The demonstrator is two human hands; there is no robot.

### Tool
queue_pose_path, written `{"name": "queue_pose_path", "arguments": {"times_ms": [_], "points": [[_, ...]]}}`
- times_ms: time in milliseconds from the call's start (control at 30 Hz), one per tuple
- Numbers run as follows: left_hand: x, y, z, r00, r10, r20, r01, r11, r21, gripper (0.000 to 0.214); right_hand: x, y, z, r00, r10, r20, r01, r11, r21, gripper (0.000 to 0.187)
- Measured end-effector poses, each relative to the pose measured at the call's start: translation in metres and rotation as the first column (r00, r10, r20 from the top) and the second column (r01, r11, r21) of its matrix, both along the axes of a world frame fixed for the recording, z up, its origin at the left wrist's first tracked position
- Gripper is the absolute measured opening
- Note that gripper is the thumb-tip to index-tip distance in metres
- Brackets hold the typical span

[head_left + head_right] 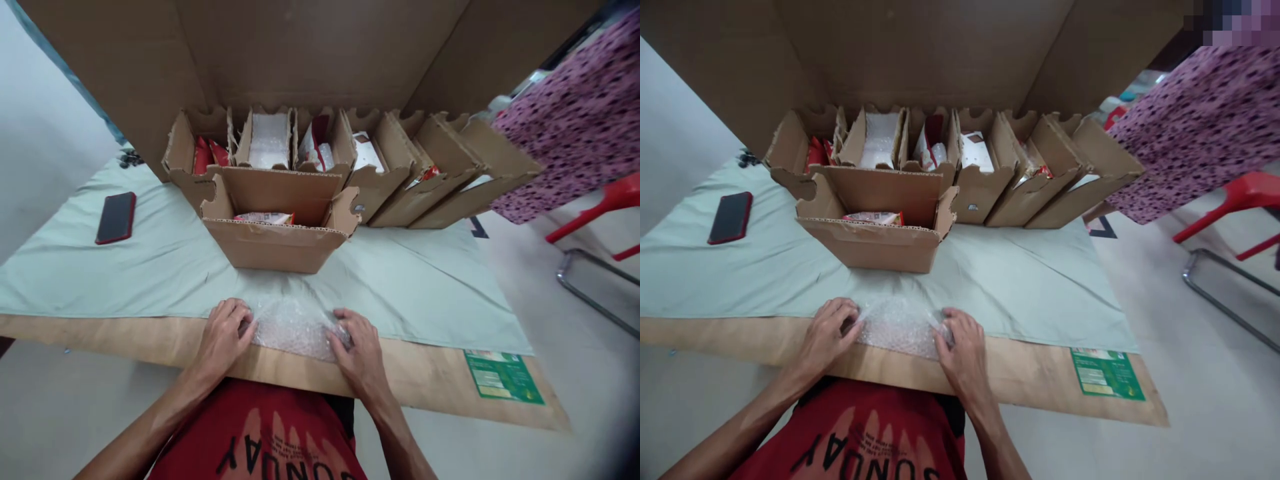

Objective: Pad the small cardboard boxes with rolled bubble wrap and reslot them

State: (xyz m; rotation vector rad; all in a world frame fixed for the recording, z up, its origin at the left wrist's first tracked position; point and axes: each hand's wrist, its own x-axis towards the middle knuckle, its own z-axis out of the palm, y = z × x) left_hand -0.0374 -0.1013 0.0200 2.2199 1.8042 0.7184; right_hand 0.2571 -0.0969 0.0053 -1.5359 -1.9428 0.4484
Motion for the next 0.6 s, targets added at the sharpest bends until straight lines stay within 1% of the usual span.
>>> {"name": "queue_pose_path", "arguments": {"times_ms": [33, 67, 100, 167, 200, 233, 267, 333, 400, 433, 500, 533, 600], "points": [[0.0, -0.001, 0.002, 0.999, -0.012, 0.045, 0.012, 1.0, 0.001, 0.013, 0.002, -0.007, 0.003, 0.995, -0.02, -0.093, 0.015, 0.998, -0.056, 0.01], [0.001, -0.001, 0.004, 0.997, -0.023, 0.08, 0.023, 1.0, 0.002, 0.012, 0.004, -0.017, 0.005, 0.981, -0.05, -0.189, 0.026, 0.991, -0.128, 0.015], [0.003, 0.0, 0.006, 0.994, -0.037, 0.099, 0.036, 0.999, 0.008, 0.01, 0.008, -0.027, 0.007, 0.956, -0.083, -0.281, 0.023, 0.977, -0.21, 0.027], [0.012, 0.009, 0.012, 0.993, -0.083, 0.087, 0.077, 0.995, 0.065, 0.009, 0.016, -0.049, 0.009, 0.887, -0.146, -0.438, -0.02, 0.935, -0.353, 0.051], [0.02, 0.017, 0.015, 0.99, -0.127, 0.061, 0.121, 0.987, 0.104, 0.012, 0.02, -0.059, 0.01, 0.849, -0.174, -0.499, -0.04, 0.92, -0.389, 0.059], [0.031, 0.027, 0.018, 0.982, -0.185, 0.027, 0.179, 0.974, 0.137, 0.016, 0.022, -0.069, 0.01, 0.813, -0.205, -0.545, -0.043, 0.912, -0.407, 0.063], [0.045, 0.039, 0.021, 0.969, -0.248, -0.013, 0.247, 0.957, 0.153, 0.02, 0.023, -0.077, 0.009, 0.781, -0.24, -0.576, -0.03, 0.908, -0.419, 0.064], [0.077, 0.064, 0.025, 0.923, -0.375, -0.092, 0.384, 0.914, 0.132, 0.025, 0.022, -0.09, 0.008, 0.725, -0.327, -0.606, 0.039, 0.898, -0.438, 0.064], [0.111, 0.085, 0.028, 0.875, -0.464, -0.138, 0.478, 0.873, 0.098, 0.031, 0.018, -0.098, 0.006, 0.663, -0.412, -0.625, 0.096, 0.875, -0.475, 0.067], [0.125, 0.091, 0.028, 0.857, -0.494, -0.147, 0.509, 0.855, 0.099, 0.034, 0.015, -0.101, 0.005, 0.627, -0.446, -0.639, 0.112, 0.864, -0.492, 0.071], [0.141, 0.093, 0.026, 0.836, -0.531, -0.137, 0.546, 0.829, 0.123, 0.041, 0.011, -0.104, 0.003, 0.558, -0.491, -0.669, 0.134, 0.849, -0.511, 0.075], [0.143, 0.089, 0.024, 0.827, -0.55, -0.12, 0.562, 0.816, 0.135, 0.042, 0.011, -0.105, 0.003, 0.536, -0.505, -0.677, 0.132, 0.842, -0.523, 0.075], [0.135, 0.071, 0.018, 0.784, -0.618, -0.065, 0.62, 0.774, 0.126, 0.044, 0.013, -0.105, 0.002, 0.526, -0.519, -0.674, 0.094, 0.823, -0.56, 0.068]]}}
